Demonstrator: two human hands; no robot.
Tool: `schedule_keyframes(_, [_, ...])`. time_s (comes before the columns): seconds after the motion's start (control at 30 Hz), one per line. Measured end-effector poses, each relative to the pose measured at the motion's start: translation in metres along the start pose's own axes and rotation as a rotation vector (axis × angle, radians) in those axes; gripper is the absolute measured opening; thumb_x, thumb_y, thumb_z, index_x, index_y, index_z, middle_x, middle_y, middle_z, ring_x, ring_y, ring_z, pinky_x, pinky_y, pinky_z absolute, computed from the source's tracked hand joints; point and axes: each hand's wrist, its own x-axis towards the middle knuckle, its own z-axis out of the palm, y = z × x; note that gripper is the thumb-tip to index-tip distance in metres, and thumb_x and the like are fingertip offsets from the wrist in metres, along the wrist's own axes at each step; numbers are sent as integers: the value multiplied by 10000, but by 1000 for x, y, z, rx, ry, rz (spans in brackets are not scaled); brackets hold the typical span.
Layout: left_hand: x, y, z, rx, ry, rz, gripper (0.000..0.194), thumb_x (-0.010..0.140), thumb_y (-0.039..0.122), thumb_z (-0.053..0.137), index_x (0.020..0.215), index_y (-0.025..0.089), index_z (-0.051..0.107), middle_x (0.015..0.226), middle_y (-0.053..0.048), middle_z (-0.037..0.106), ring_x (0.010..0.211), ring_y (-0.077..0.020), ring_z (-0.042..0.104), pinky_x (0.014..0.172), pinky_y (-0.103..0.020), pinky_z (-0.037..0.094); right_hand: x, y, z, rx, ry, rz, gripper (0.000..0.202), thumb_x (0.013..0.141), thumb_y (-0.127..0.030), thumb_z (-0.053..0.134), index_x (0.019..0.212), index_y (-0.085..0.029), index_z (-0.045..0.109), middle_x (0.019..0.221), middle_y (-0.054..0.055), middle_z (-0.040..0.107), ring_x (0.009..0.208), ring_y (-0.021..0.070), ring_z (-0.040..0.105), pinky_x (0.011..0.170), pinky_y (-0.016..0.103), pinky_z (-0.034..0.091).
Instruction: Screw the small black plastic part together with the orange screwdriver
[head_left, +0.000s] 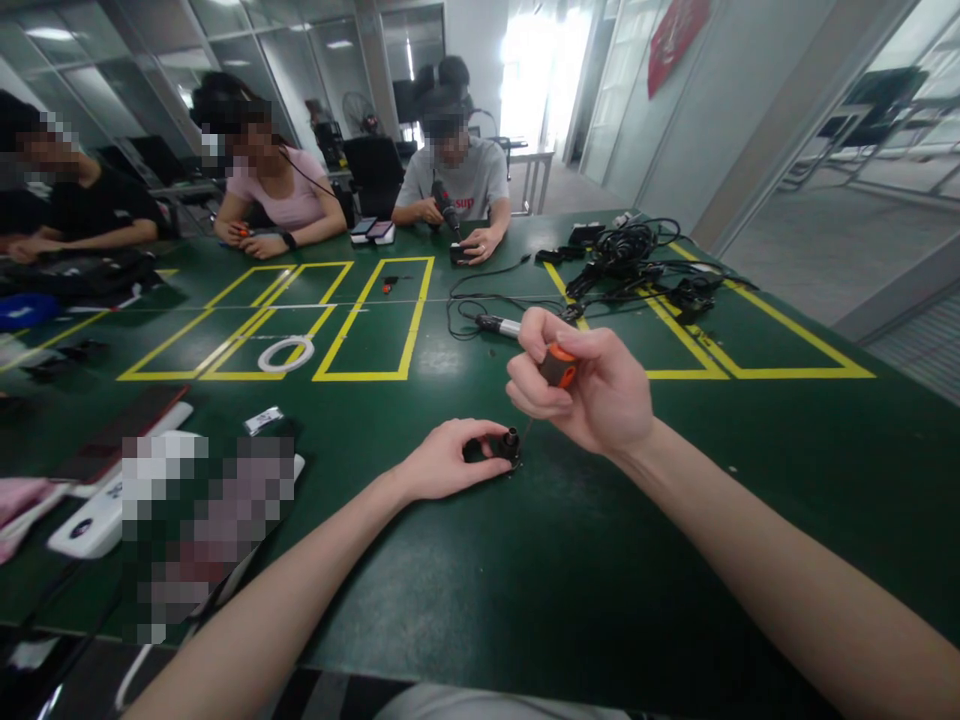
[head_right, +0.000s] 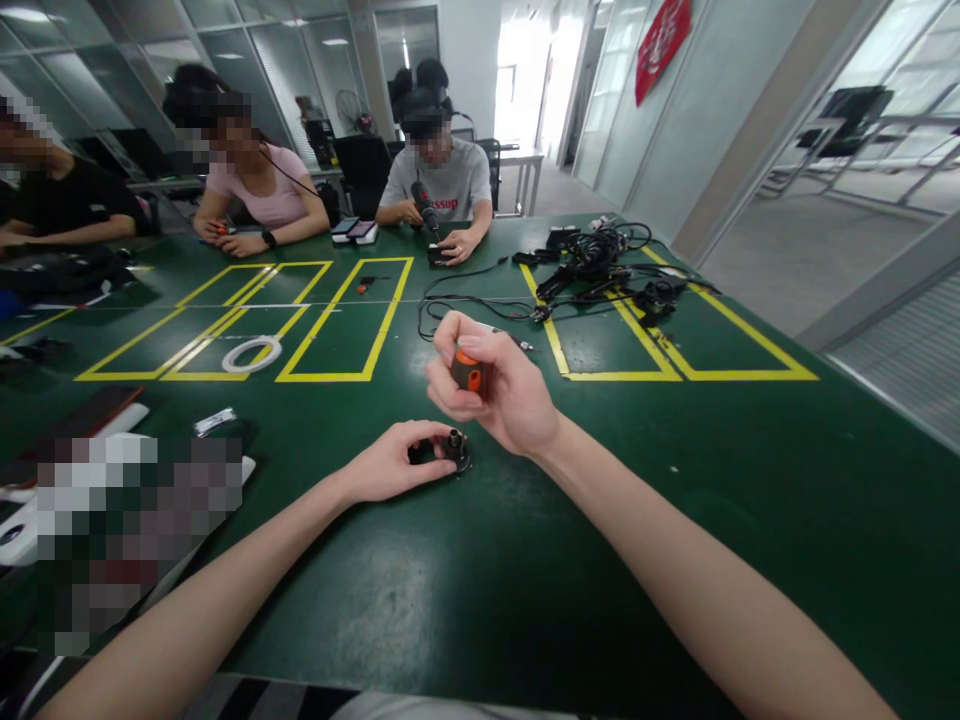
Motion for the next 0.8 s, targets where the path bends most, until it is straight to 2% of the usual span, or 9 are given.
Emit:
schedule_keyframes(0.13, [0, 1, 0, -1, -6, -2, 380, 892, 383, 758, 1205, 169, 768, 980, -37, 795, 823, -155, 671, 844, -275, 511, 2, -1, 2, -20, -13, -23, 301, 973, -364, 595, 744, -192, 503, 591, -45, 467, 446, 84, 286, 446, 213, 242])
schedule_keyframes(0.27, [0, 2, 0, 9, -5, -2, 383, 888, 381, 768, 1210, 174, 767, 974, -32, 792, 825, -157, 668, 855, -280, 512, 2, 0, 2, 12, -28, 3, 430, 1020, -379, 566, 643, -191, 474, 533, -60, 345, 450, 87, 231, 447, 222, 230])
schedule_keyframes(0.37, [0, 1, 0, 16, -3, -2, 373, 894, 386, 767, 1200, 172, 771, 958, -30, 787, 822, -155, 666, 855, -279, 512, 1, 1, 2, 57, -63, -2, 391, 1017, -394, 555, 689, -193, 488, 507, -86, 292, 435, 79, 165, 437, 208, 199])
schedule_keyframes(0.53, [0, -1, 1, 15, 5, 7, 388, 895, 387, 768, 1214, 166, 766, 952, -29, 779, 824, -154, 667, 839, -271, 502, 0, 2, 3, 32, -33, -9, 243, 958, -377, 585, 825, -216, 459, 524, -101, 356, 431, 79, 194, 447, 192, 222])
schedule_keyframes(0.63, [0, -1, 1, 13, 2, 12, 391, 897, 382, 766, 1218, 158, 764, 954, -34, 779, 820, -152, 665, 832, -271, 498, 2, 2, 3, -11, 14, -24, 242, 963, -378, 586, 839, -218, 453, 555, -85, 414, 441, 83, 247, 445, 190, 236])
schedule_keyframes(0.8, [0, -1, 1, 25, 6, -2, 384, 895, 391, 767, 1207, 167, 768, 966, -36, 786, 813, -150, 662, 839, -274, 503, 3, 2, 3, -35, 4, -21, 322, 993, -401, 588, 763, -196, 494, 560, -55, 440, 452, 87, 290, 451, 205, 278])
